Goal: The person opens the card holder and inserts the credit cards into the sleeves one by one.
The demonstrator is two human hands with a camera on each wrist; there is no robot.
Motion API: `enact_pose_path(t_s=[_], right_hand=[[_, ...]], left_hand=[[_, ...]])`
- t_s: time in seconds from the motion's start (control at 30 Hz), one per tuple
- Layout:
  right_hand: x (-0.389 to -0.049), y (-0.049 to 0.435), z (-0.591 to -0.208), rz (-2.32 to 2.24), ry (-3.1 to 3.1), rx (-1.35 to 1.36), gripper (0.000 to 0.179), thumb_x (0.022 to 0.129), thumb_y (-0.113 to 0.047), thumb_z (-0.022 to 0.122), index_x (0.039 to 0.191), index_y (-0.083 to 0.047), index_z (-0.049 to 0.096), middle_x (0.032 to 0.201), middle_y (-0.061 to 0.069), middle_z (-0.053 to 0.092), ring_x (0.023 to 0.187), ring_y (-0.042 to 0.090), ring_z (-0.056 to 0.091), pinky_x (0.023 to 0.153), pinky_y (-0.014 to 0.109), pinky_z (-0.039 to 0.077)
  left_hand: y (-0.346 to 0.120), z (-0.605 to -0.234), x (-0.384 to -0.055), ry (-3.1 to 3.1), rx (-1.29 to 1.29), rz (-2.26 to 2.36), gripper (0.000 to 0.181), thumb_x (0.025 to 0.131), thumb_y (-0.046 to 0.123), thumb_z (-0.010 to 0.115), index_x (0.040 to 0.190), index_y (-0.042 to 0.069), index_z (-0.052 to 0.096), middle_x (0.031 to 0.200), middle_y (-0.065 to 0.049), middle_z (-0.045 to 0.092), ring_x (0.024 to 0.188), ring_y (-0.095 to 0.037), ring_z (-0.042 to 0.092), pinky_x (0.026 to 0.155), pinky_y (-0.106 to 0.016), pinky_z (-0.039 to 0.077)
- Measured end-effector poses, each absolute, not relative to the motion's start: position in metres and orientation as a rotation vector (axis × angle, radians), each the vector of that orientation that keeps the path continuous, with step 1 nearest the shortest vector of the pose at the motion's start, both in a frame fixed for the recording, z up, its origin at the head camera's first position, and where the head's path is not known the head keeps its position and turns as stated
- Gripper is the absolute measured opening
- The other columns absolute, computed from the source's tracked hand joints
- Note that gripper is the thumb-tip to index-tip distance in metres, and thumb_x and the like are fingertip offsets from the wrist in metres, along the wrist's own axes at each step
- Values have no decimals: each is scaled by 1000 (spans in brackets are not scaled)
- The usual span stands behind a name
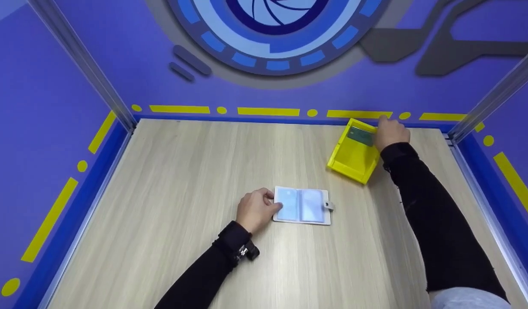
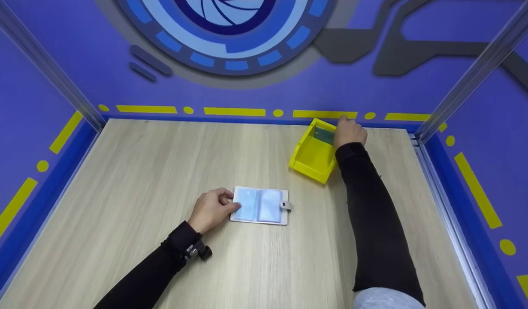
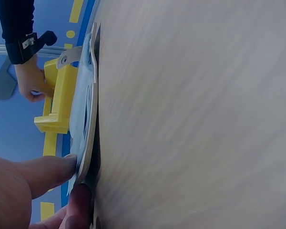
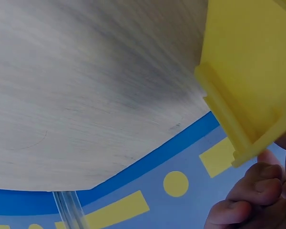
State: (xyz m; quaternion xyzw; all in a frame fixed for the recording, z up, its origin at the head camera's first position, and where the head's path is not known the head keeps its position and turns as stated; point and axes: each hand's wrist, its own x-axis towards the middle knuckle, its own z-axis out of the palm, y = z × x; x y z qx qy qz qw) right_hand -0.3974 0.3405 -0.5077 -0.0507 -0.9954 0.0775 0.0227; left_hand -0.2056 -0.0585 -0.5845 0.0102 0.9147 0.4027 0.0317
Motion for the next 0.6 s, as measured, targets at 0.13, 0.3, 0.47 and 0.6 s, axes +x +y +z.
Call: enact_pose_path(t_s=[0.13,0.3,0.47,0.6], right_hand=[[-398,341,-505,234,-3076,-164,32,108,-10,57,131,12,62,109,41,70,95,58,71,82,69,60],[-397,341,-501,192,-3083,-127,27,107,-8,59,123,12,67,103,39,71,87,54,72,76,65,60],[-395,343,-498,167,-3077,-62,22,105,-4,59,117,10,71,100,37,73,85,53,71,77,68,60],[-393,345,-490,172,-3089,-5,19,104,-2,60,112,7,75,102,34,75,86,53,72,79,69,59]], left_hand=[[-58,-585,-205,2812,24,1242,29,92,36,88,110,15,80,82,8,74,76,-10,64,80,-37,54],[-58,-587,-205,2802,16,1243,29,92,36,88,111,15,79,82,8,74,76,-9,65,81,-38,54],[-58,-588,-205,2798,18,1236,30,92,36,89,112,15,79,83,8,75,76,-9,65,81,-37,54],[-58,-586,-207,2800,30,1240,30,92,36,88,112,14,79,83,8,74,77,-10,65,81,-37,54]])
